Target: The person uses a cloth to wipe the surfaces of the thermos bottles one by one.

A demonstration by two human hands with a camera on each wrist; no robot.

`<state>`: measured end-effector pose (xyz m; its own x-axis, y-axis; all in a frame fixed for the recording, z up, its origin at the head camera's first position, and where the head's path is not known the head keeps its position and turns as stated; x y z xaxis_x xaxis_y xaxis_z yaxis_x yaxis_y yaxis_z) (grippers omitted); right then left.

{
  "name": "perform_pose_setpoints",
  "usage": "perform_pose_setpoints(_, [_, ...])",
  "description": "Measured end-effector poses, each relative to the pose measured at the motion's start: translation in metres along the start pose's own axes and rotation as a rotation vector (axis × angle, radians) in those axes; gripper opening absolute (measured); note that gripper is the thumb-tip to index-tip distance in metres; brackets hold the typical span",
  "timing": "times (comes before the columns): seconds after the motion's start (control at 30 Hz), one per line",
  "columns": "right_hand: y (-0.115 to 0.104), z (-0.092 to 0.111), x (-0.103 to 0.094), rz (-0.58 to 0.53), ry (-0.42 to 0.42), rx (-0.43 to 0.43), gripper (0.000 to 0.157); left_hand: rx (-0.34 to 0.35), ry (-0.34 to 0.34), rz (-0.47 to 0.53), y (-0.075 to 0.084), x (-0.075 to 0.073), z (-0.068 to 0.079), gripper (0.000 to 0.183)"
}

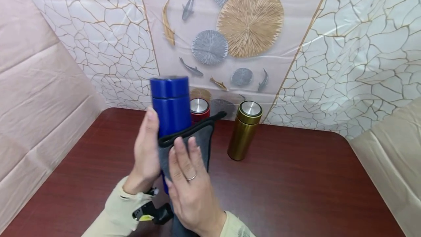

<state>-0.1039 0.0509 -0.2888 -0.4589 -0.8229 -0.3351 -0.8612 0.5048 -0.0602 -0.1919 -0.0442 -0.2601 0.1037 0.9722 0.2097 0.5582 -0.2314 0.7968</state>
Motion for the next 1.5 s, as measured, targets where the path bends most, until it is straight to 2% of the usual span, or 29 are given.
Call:
perform_pose_setpoints(0.13, [-0.01, 0.012, 0.014, 0.026, -0.079, -0.063, 0.052, -0.048, 0.105, 0.009, 0.007, -0.024, -0.007, 0.052])
perform_pose_setpoints(0.23, [-0.014, 0.019, 0.021, 0.037, -0.12, -0.07, 0.052, -0.065, 0.137, -0.01, 0.01, -0.035, -0.008, 0.052])
perform_pose_setpoints(0.37, [-0.014, 0.023, 0.023, 0.042, -0.131, -0.052, 0.052, -0.078, 0.125, -0.012, 0.008, -0.037, -0.007, 0.052])
perform_pose_setpoints(0.5, [-0.012, 0.019, 0.021, 0.03, -0.13, -0.034, 0.051, -0.073, 0.1, -0.007, 0.005, -0.033, -0.006, 0.051])
perform_pose_setpoints(0.63, [-0.005, 0.006, 0.012, -0.009, -0.078, -0.032, 0.05, -0.042, 0.055, 0.02, 0.001, -0.02, -0.005, 0.052])
perform_pose_setpoints(0.73, [0.005, -0.005, 0.001, -0.042, -0.009, 0.001, 0.051, 0.006, -0.03, -0.034, -0.003, -0.001, -0.001, 0.049])
perform_pose_setpoints(0.83, [0.019, -0.016, -0.015, -0.069, 0.068, 0.081, 0.052, 0.048, -0.122, -0.152, -0.01, 0.02, 0.007, 0.045])
perform_pose_setpoints(0.9, [0.03, -0.021, -0.028, -0.084, 0.127, 0.147, 0.052, 0.053, -0.183, -0.198, -0.018, 0.034, 0.013, 0.042])
perform_pose_setpoints(1.0, [0.045, -0.026, -0.046, -0.106, 0.19, 0.246, 0.051, 0.042, -0.267, -0.207, -0.028, 0.05, 0.023, 0.041])
perform_pose_setpoints(1.1, [0.052, -0.027, -0.054, -0.11, 0.203, 0.303, 0.052, 0.029, -0.305, -0.19, -0.034, 0.057, 0.028, 0.041])
perform_pose_setpoints(1.27, [0.043, -0.026, -0.046, -0.108, 0.191, 0.264, 0.053, 0.027, -0.27, -0.171, -0.028, 0.049, 0.023, 0.04])
perform_pose_setpoints(1.37, [0.03, -0.023, -0.033, -0.078, 0.162, 0.187, 0.052, 0.019, -0.21, -0.148, -0.019, 0.038, 0.015, 0.039])
perform_pose_setpoints(1.5, [0.011, -0.012, -0.014, -0.042, 0.073, 0.097, 0.051, -0.02, -0.116, -0.068, -0.01, 0.018, 0.006, 0.04])
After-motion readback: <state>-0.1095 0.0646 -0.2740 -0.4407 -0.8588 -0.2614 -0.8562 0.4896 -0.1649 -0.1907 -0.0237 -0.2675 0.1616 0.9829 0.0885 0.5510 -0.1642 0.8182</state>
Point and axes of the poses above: each hand's wrist, its own z-axis away from the middle knuckle, its own x-axis out of the palm, y = z × x, the point moved 8 cm from there along -z, towards the middle knuckle, and after that the axes turned 5 degrees about x, right-handed, at the moved point
